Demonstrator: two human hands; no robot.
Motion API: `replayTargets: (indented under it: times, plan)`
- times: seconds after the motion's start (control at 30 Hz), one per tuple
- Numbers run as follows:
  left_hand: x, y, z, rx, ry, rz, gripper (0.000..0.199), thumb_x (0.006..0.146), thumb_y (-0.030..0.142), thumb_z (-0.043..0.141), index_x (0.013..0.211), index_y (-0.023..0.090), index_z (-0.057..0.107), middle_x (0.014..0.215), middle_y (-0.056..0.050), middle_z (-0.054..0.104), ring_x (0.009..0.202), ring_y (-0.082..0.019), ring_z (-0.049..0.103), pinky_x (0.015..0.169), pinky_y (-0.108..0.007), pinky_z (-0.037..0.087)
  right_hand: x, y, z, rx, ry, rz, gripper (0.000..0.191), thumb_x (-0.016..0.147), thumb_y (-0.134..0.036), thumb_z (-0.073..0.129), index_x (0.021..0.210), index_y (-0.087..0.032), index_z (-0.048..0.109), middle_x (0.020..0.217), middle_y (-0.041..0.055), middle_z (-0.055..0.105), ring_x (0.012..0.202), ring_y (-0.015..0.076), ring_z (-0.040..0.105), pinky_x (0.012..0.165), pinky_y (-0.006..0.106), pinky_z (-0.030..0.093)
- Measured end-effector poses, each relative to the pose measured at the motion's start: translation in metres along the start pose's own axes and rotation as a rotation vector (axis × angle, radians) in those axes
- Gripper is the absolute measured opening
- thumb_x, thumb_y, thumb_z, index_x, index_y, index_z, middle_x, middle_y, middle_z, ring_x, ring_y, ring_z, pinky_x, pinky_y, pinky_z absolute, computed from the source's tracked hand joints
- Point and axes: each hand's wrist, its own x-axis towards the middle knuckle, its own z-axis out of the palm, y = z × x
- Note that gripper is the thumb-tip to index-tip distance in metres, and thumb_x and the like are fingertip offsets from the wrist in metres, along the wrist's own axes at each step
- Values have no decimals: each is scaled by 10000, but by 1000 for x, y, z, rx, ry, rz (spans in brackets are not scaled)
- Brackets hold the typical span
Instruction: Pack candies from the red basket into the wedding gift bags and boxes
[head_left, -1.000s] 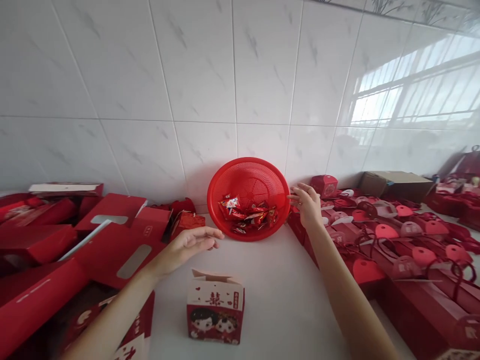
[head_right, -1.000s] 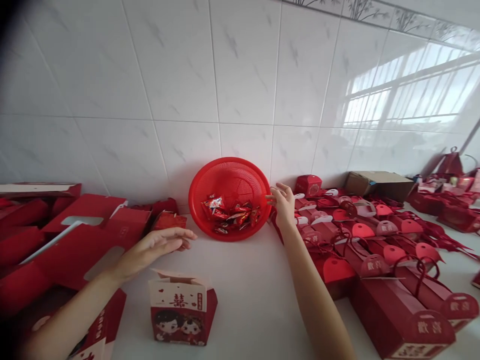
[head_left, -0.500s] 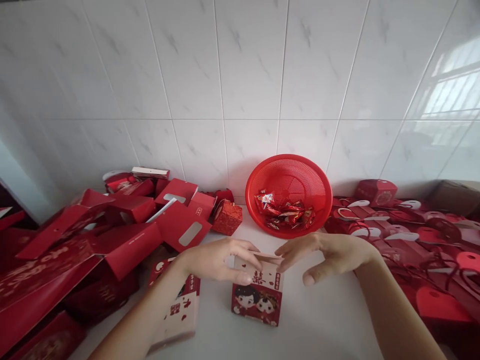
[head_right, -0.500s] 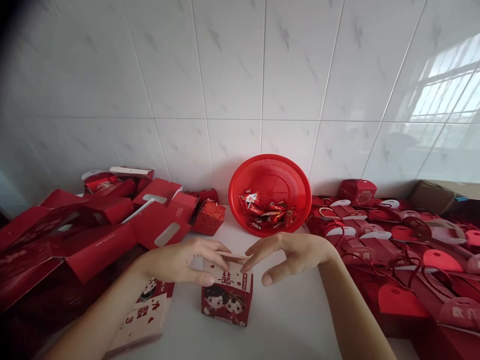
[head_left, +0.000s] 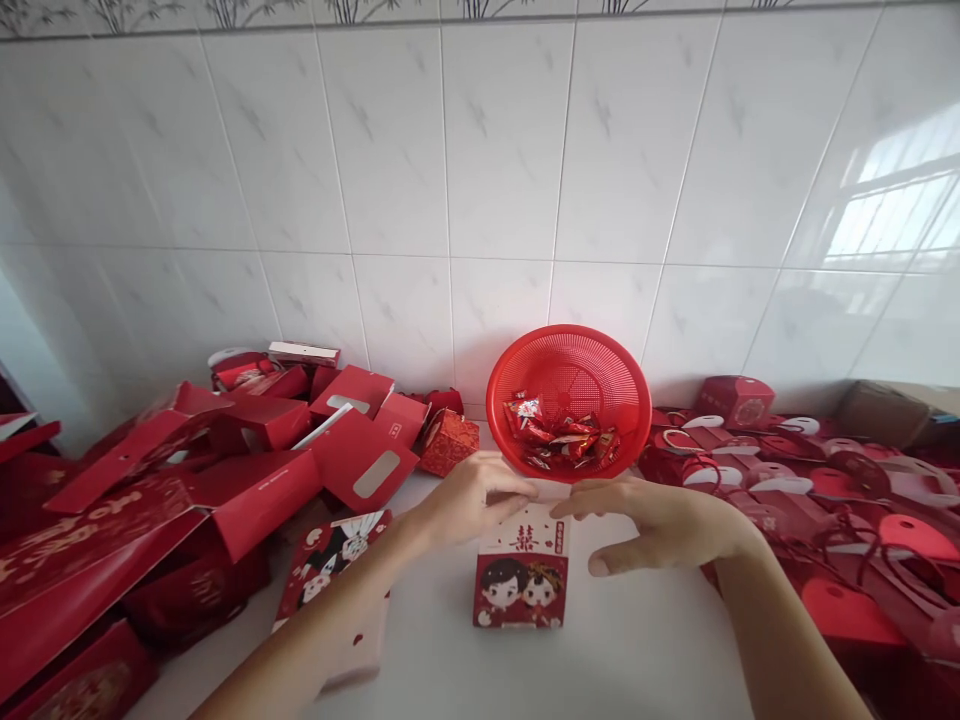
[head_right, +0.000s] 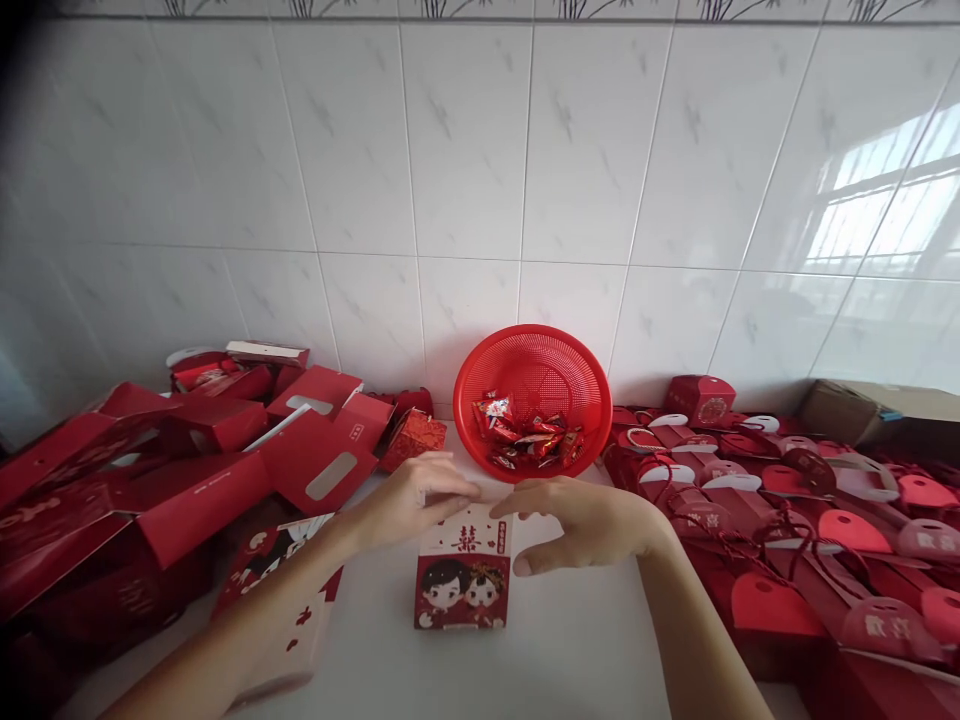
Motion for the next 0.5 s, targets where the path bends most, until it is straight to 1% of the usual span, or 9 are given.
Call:
replayTargets:
  times: [0.03, 0.1, 0.2, 0.3, 0.33, 0.43, 0.5]
  plan:
    - [3, 1, 1, 58, 33, 25, 234, 941, 273, 592, 1022, 268, 812, 854, -32, 794, 810, -204, 695, 895, -344, 501, -1, -1, 1, -18, 16, 18, 579, 836, -461, 706, 1374, -255, 639, 1354, 90, 657, 1211, 283, 614, 984, 363, 506]
    - [7, 3, 1, 96, 46, 50, 206, 908, 259, 635, 1007, 279, 815, 831, -26, 789, 795, -201, 687, 921, -350, 485, -4, -3, 3, -54, 41, 38, 583, 838, -464, 689, 1381, -258, 634, 1366, 92, 649, 1219, 291, 605, 965, 362, 511]
    - [10, 6, 0, -1, -15, 30, 245, 877, 306, 686, 1098, 298, 792, 976, -25, 796, 884, -212, 708, 893, -320, 509, -8, -7, 6, -86, 54, 50, 573, 826, -491, 689, 1355, -273, 655, 1316, 85, 681, 1175, 296, 622, 955, 369, 505]
    - [12, 7, -1, -133, -70, -49, 299, 880, 356, 683, 1156, 279, 771, 1077, -42, 783, 982, -229, 719, 849, -294, 538, -15, -11, 7, -125, 50, 87, 579, 830, -512, 675, 1350, -260, 655, 1269, 92, 700, 1144, 301, 629, 928, 370, 506]
    - [13, 6, -2, -154, -78, -68, 292, 876, 362, 688, 1138, 271, 778, 1087, -50, 778, 999, -231, 717, 855, -295, 540, -17, -12, 6, -142, 49, 103, 585, 835, -511, 667, 1360, -254, 646, 1264, 96, 699, 1149, 304, 625, 929, 373, 503]
    - [20, 4, -3, -201, -86, -75, 218, 825, 362, 737, 999, 257, 817, 1154, -74, 748, 1048, -234, 697, 894, -311, 538, -24, -14, 5, -176, 69, 147, 579, 847, -495, 650, 1375, -259, 630, 1280, 97, 688, 1168, 306, 614, 952, 389, 490]
    - [24, 1, -4, -299, -71, -72, 197, 785, 372, 768, 923, 243, 826, 1214, -87, 719, 1089, -243, 680, 905, -323, 544, -29, -15, 4, -185, 106, 167, 569, 849, -485, 647, 1374, -267, 629, 1314, 94, 672, 1157, 304, 620, 965, 400, 484]
